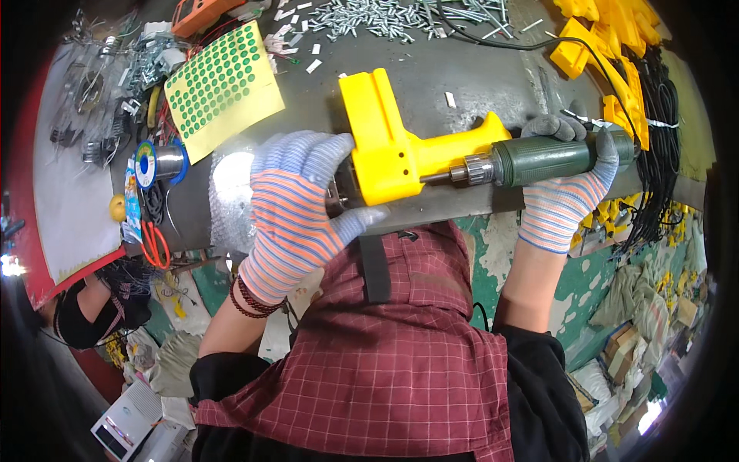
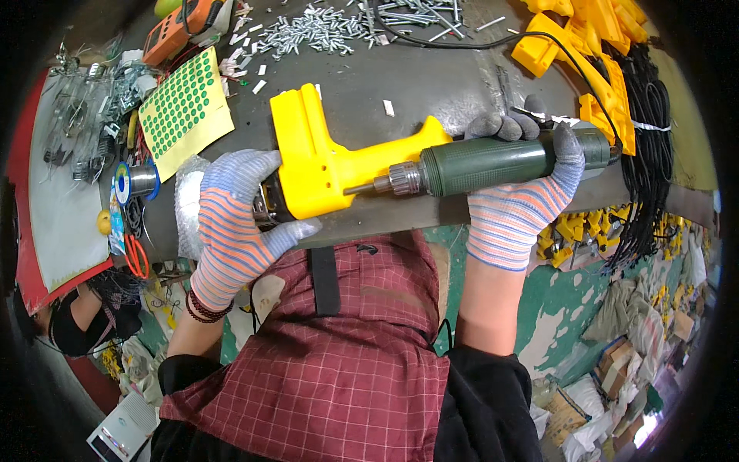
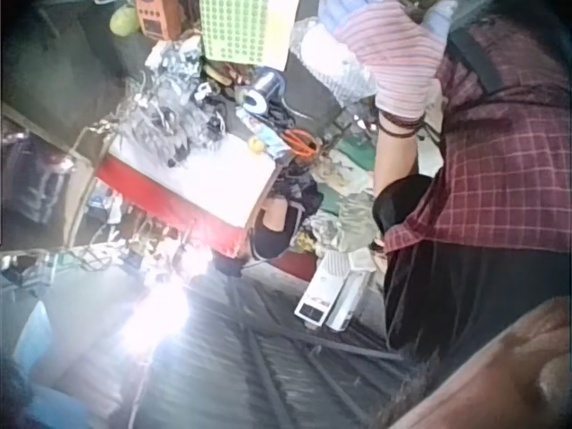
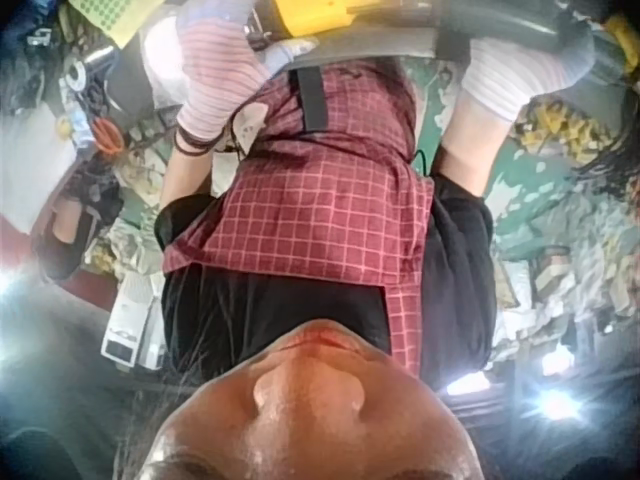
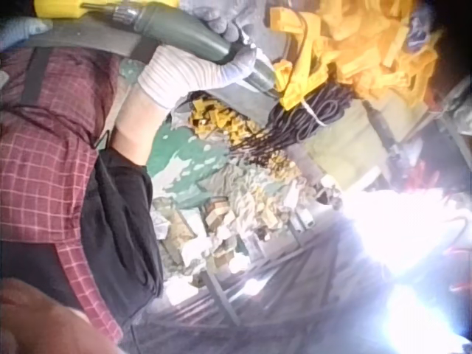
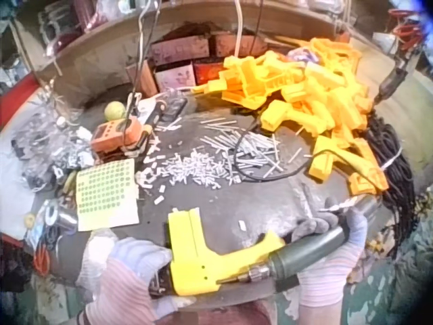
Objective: Assembling the internal components and housing of a yellow plastic electronic device.
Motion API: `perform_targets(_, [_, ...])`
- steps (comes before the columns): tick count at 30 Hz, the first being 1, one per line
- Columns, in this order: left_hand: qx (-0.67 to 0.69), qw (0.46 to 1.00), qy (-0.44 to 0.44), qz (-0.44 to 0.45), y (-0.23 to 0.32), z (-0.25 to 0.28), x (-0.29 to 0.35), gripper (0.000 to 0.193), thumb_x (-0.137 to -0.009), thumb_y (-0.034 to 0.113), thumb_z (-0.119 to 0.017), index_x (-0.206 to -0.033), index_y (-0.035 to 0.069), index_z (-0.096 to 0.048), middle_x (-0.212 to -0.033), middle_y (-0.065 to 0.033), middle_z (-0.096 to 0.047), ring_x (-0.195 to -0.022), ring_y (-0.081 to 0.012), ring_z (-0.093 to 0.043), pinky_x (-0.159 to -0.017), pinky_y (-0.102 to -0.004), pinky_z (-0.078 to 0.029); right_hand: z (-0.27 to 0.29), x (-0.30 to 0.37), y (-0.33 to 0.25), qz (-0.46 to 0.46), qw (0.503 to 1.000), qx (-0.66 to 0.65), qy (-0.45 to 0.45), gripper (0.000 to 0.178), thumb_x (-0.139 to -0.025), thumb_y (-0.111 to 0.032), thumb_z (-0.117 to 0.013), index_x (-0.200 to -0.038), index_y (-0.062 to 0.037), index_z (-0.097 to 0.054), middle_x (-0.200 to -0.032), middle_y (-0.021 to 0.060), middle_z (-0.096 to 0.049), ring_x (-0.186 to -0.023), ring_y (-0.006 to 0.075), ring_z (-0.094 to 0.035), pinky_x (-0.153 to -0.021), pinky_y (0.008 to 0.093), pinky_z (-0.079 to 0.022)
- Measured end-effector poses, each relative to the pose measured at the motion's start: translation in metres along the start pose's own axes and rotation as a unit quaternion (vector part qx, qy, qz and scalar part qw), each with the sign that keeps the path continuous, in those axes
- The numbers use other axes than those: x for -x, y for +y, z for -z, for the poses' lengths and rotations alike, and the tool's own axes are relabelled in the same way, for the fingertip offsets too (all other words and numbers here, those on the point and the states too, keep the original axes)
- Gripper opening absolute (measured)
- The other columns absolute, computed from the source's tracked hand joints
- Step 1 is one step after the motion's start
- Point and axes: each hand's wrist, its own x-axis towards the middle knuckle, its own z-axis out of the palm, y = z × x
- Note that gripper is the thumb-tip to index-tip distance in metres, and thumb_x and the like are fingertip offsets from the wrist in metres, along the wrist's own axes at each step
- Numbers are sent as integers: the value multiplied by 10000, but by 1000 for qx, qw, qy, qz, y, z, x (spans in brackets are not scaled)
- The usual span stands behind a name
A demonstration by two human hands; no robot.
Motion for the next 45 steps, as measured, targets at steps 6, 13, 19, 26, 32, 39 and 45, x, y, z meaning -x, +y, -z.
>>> perform_targets(6, [-28, 999, 19, -17, 1, 2, 2, 775, -619, 410, -888, -1218, 36, -571, -1116, -151, -612, -1045, -365, -581, -939, -465, -440, 5, -3, 0, -36, 999, -33, -12, 387, -790, -254, -727, -1067, -5, -623, -751, 19, -553, -697, 178, -557, -757, 401, -508])
perform_targets(13, [3, 1000, 15, -19, -6, -2, 4, 762, -647, 470, -827, -1236, 69, -558, -1169, -125, -585, -1099, -344, -539, -981, -499, -382, -7, 4, -7, -8, 999, -27, -37, 282, -773, -238, -746, -909, -59, -576, -758, 31, -564, -692, 186, -543, -765, 389, -493])
perform_targets(19, [27, 998, 35, -44, -9, -3, 3, 716, -688, 516, -789, -1201, 72, -560, -1154, -117, -601, -1078, -342, -552, -967, -490, -399, -12, 15, -9, -6, 997, -23, -71, 498, -779, -228, -741, -1167, 31, -567, -769, 34, -545, -705, 184, -533, -797, 383, -471])
perform_targets(26, [17, 997, 58, -53, -10, -4, 4, 703, -702, 538, -771, -1191, 79, -561, -1171, -106, -596, -1080, -340, -549, -973, -485, -397, -19, 29, -17, -11, 981, -24, -191, 662, -833, -273, -707, -1346, 55, -447, -806, 20, -486, -792, 166, -475, -858, 365, -414])
perform_targets(32, [15, 996, 55, -67, -13, -3, 6, 680, -695, 517, -782, -1177, 90, -564, -1181, -103, -595, -1089, -330, -547, -985, -492, -389, -17, 36, -20, -6, 987, -21, -160, 556, -805, -229, -732, -1244, 33, -515, -799, 23, -504, -779, 161, -496, -877, 361, -419])
perform_targets(39, [32, 995, 57, -75, -14, -6, 7, 677, -634, 434, -819, -1163, 85, -582, -1181, -108, -598, -1091, -331, -548, -1006, -500, -376, -13, 29, -16, -4, 992, -22, -125, 401, -778, -198, -725, -1083, -7, -547, -746, 18, -537, -709, 158, -519, -823, 362, -450])
perform_targets(45, [30, 996, 59, -59, -13, -7, 7, 683, -598, 371, -842, -1162, 83, -586, -1168, -119, -599, -1092, -341, -544, -1011, -496, -380, -12, 30, -9, 14, 995, -1, -101, 361, -780, -196, -717, -1054, -28, -552, -740, 7, -530, -690, 157, -507, -809, 364, -453])
